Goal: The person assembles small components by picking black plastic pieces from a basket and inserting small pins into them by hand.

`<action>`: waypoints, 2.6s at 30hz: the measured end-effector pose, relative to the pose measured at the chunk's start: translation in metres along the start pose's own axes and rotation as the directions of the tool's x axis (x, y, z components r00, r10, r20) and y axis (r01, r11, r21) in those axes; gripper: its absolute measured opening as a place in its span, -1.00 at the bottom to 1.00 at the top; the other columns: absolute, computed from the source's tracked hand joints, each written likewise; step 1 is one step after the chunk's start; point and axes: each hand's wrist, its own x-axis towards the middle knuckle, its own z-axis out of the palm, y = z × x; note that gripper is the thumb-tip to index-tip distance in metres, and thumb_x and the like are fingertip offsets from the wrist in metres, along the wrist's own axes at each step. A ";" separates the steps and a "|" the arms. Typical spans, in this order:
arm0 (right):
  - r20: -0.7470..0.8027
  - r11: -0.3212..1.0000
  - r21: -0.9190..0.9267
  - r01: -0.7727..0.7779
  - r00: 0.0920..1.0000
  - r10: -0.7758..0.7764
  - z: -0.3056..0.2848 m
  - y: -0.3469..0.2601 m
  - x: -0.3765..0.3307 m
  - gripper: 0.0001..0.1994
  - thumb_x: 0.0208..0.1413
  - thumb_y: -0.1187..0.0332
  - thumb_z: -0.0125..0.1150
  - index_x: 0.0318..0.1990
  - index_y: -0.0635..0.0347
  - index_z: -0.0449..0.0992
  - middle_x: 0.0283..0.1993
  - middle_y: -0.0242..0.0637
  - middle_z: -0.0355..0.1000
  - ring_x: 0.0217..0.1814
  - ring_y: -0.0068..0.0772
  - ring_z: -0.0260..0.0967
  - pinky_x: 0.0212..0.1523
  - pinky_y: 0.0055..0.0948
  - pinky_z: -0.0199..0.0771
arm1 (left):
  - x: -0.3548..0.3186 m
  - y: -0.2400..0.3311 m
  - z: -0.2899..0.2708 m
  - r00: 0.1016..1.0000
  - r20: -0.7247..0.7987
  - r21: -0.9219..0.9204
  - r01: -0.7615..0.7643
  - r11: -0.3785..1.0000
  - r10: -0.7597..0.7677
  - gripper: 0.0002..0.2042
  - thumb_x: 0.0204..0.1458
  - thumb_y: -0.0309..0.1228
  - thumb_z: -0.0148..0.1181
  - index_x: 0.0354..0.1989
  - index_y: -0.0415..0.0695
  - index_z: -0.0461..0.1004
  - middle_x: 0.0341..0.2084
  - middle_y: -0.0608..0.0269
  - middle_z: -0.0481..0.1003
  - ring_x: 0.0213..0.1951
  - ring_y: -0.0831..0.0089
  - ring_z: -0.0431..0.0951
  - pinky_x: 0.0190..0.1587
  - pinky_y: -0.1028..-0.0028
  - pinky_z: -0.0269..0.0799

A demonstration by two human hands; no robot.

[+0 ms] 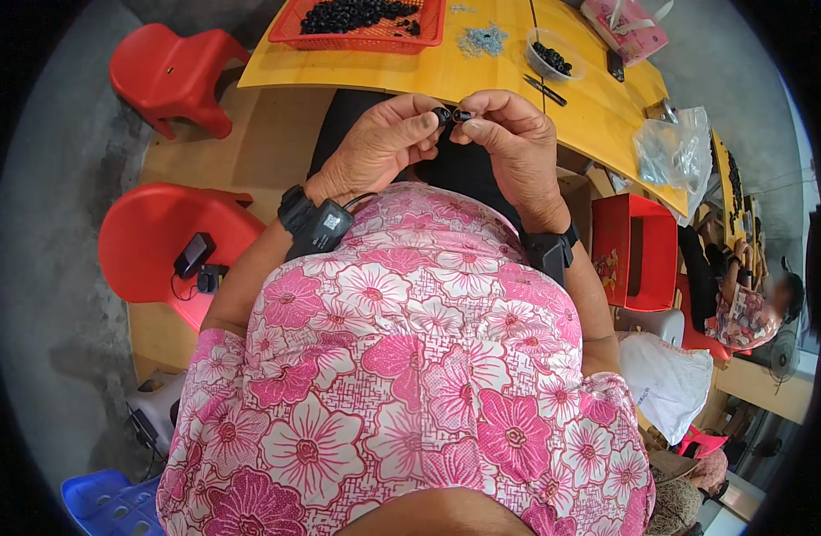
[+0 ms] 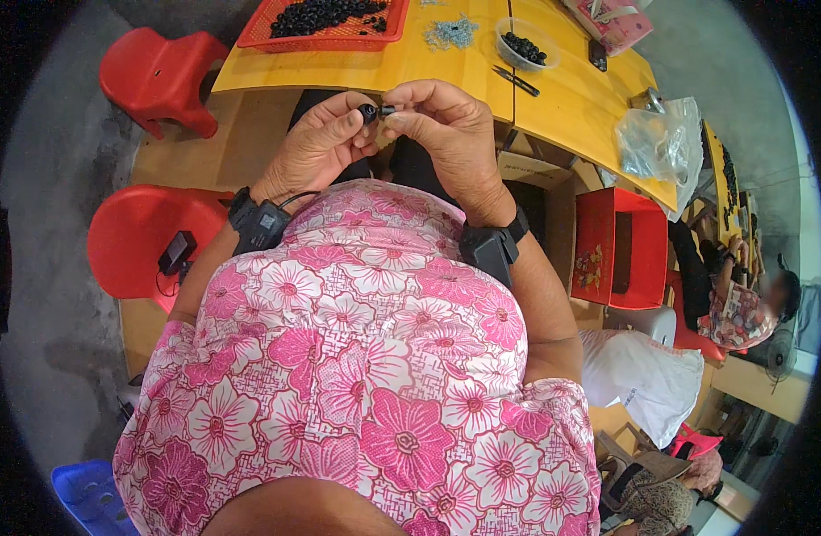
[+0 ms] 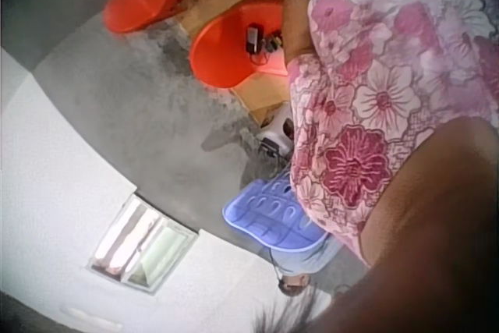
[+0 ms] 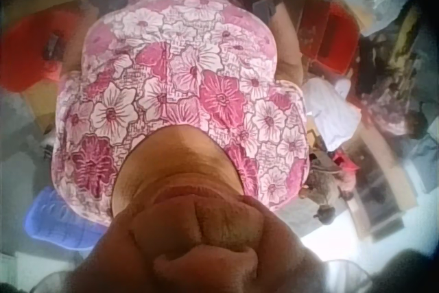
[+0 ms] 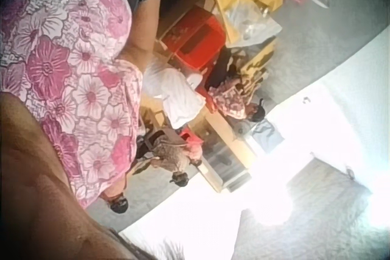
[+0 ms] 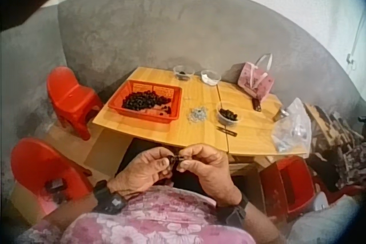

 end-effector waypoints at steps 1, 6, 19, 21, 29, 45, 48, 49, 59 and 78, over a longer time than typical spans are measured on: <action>0.000 1.000 -0.001 -0.002 1.000 0.002 0.000 0.001 0.000 -0.83 0.01 0.62 0.18 -0.21 0.33 0.50 -0.34 -0.35 0.47 -0.35 -0.58 0.44 -0.24 -0.62 0.46 | 0.001 0.001 0.001 1.000 -0.006 0.017 -0.007 1.000 0.007 -0.82 0.10 -0.39 0.14 -0.16 -0.18 0.45 -0.42 0.39 0.43 -0.39 0.62 0.39 -0.25 0.61 0.37; 0.008 1.000 -0.014 0.003 1.000 -0.003 0.001 -0.001 0.001 -0.83 0.01 0.61 0.19 -0.20 0.33 0.49 -0.34 -0.36 0.47 -0.34 -0.58 0.44 -0.23 -0.62 0.46 | 0.000 0.003 -0.003 0.999 0.036 0.072 -0.004 0.997 0.001 -0.73 0.09 -0.33 0.15 -0.09 -0.20 0.42 -0.40 0.39 0.42 -0.35 0.62 0.35 -0.16 0.55 0.32; -0.024 1.000 -0.028 -0.005 1.000 0.005 -0.002 0.006 0.002 -0.83 -0.02 0.63 0.21 -0.23 0.31 0.52 -0.32 -0.36 0.48 -0.31 -0.58 0.44 -0.17 -0.61 0.47 | 0.000 -0.003 -0.008 1.000 0.018 0.074 -0.023 0.997 0.022 -0.80 0.08 -0.37 0.17 -0.16 -0.17 0.44 -0.37 0.35 0.46 -0.36 0.60 0.35 -0.18 0.56 0.34; -0.028 1.000 -0.030 -0.008 1.000 0.007 -0.003 0.007 0.003 -0.83 -0.03 0.63 0.21 -0.24 0.30 0.53 -0.31 -0.36 0.49 -0.30 -0.59 0.44 -0.16 -0.61 0.47 | 0.000 -0.003 -0.007 1.000 0.006 0.083 -0.020 0.996 0.019 -0.80 0.08 -0.37 0.17 -0.17 -0.17 0.44 -0.38 0.35 0.46 -0.36 0.60 0.35 -0.18 0.56 0.34; -0.036 0.997 -0.081 -0.008 0.999 0.005 -0.003 0.006 0.004 -0.85 -0.03 0.63 0.21 -0.26 0.30 0.53 -0.32 -0.37 0.49 -0.30 -0.59 0.45 -0.16 -0.61 0.48 | 0.001 -0.004 -0.009 1.000 -0.002 0.088 -0.028 0.996 0.029 -0.81 0.09 -0.37 0.16 -0.17 -0.17 0.44 -0.42 0.39 0.42 -0.36 0.59 0.36 -0.19 0.55 0.35; 0.002 0.980 -0.196 0.023 1.000 -0.023 -0.005 0.004 0.006 -0.84 -0.01 0.62 0.20 -0.24 0.27 0.55 -0.31 -0.39 0.50 -0.27 -0.62 0.45 -0.15 -0.62 0.49 | 0.002 -0.003 -0.011 0.997 -0.044 0.174 -0.048 0.984 0.056 -0.81 0.07 -0.38 0.19 -0.19 -0.18 0.45 -0.40 0.39 0.42 -0.36 0.60 0.36 -0.22 0.59 0.34; 0.007 0.981 -0.189 0.030 1.000 -0.030 -0.004 0.004 0.006 -0.84 -0.01 0.63 0.20 -0.24 0.26 0.56 -0.31 -0.39 0.50 -0.27 -0.61 0.45 -0.15 -0.62 0.49 | 0.002 -0.003 -0.012 0.996 -0.073 0.211 -0.036 0.977 0.053 -0.80 0.07 -0.37 0.19 -0.19 -0.18 0.46 -0.39 0.39 0.42 -0.35 0.60 0.36 -0.21 0.59 0.34; 0.007 0.981 -0.190 0.029 1.000 -0.028 -0.003 0.004 0.006 -0.84 -0.01 0.63 0.20 -0.24 0.26 0.56 -0.31 -0.39 0.50 -0.27 -0.61 0.45 -0.15 -0.62 0.49 | 0.002 -0.003 -0.013 0.996 -0.073 0.230 -0.035 0.973 0.053 -0.80 0.07 -0.37 0.19 -0.18 -0.18 0.46 -0.39 0.39 0.42 -0.35 0.60 0.36 -0.20 0.59 0.34; 0.005 0.970 -0.237 0.055 0.998 -0.056 -0.001 0.003 0.006 -0.84 -0.03 0.65 0.20 -0.27 0.28 0.55 -0.30 -0.40 0.48 -0.25 -0.61 0.44 -0.13 -0.65 0.47 | 0.002 -0.003 -0.009 0.989 -0.101 0.312 -0.074 0.947 0.110 -0.80 0.05 -0.35 0.22 -0.21 -0.16 0.48 -0.44 0.46 0.42 -0.40 0.71 0.40 -0.30 0.67 0.38; -0.031 0.911 -0.398 0.106 0.991 -0.129 0.004 0.010 0.002 -0.81 -0.08 0.67 0.23 -0.29 0.23 0.58 -0.33 -0.39 0.48 -0.24 -0.60 0.43 -0.18 -0.66 0.46 | 0.002 -0.006 -0.011 0.990 -0.113 0.421 -0.025 0.907 0.079 -0.82 0.09 -0.38 0.17 -0.17 -0.16 0.46 -0.37 0.45 0.42 -0.31 0.69 0.39 -0.19 0.66 0.37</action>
